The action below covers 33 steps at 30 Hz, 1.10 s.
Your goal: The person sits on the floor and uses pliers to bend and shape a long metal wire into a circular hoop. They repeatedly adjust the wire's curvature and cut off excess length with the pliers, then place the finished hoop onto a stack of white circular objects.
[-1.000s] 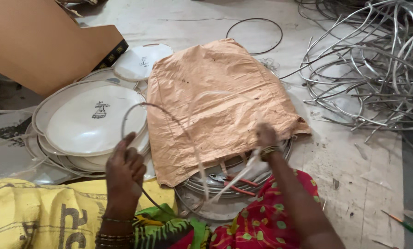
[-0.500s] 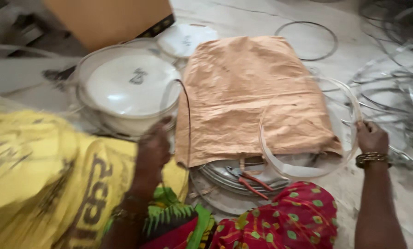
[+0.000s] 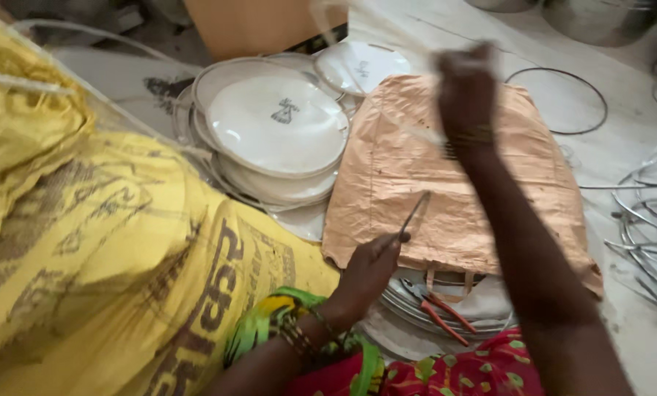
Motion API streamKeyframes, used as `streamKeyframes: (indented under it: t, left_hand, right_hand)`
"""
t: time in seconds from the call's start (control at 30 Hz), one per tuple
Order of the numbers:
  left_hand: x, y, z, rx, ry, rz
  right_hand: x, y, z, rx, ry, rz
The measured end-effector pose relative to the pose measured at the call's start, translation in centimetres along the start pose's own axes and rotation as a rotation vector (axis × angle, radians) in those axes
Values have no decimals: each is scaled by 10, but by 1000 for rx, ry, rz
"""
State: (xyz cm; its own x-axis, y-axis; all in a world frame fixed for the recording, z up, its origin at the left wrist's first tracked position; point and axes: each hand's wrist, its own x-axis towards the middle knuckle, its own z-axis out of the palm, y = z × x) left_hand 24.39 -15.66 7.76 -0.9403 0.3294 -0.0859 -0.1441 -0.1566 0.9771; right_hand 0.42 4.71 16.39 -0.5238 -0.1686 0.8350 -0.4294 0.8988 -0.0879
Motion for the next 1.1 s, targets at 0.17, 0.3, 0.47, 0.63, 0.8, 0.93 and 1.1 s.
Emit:
streamKeyframes:
  t: [0.17,0.3,0.47,0.63,0.8,0.93,1.1]
  left_hand:
    - [-11,8,3,216,-28,-32]
    - [-15,23,2,197,-49,29]
    - [-21,47,5,140,96,-155]
    - [-26,63,6,7,119,-29]
    - [-22,67,1,-254,97,-13]
    - [-19,63,-2,-393,84,-77]
    - [-10,57,5,-418,87,-141]
  right_hand:
    - [20,-122,38,528,-529,162]
    - [-2,-125,-12,430,-652,-85]
    - [-40,-33,-69,568,-599,172]
    - [-139,78,-92,726,-283,1010]
    - [-261,63,-68,986,-372,1070]
    - [-305,2,-55,1162,-524,1382]
    - [-295,-47,-53,1470,-592,1695]
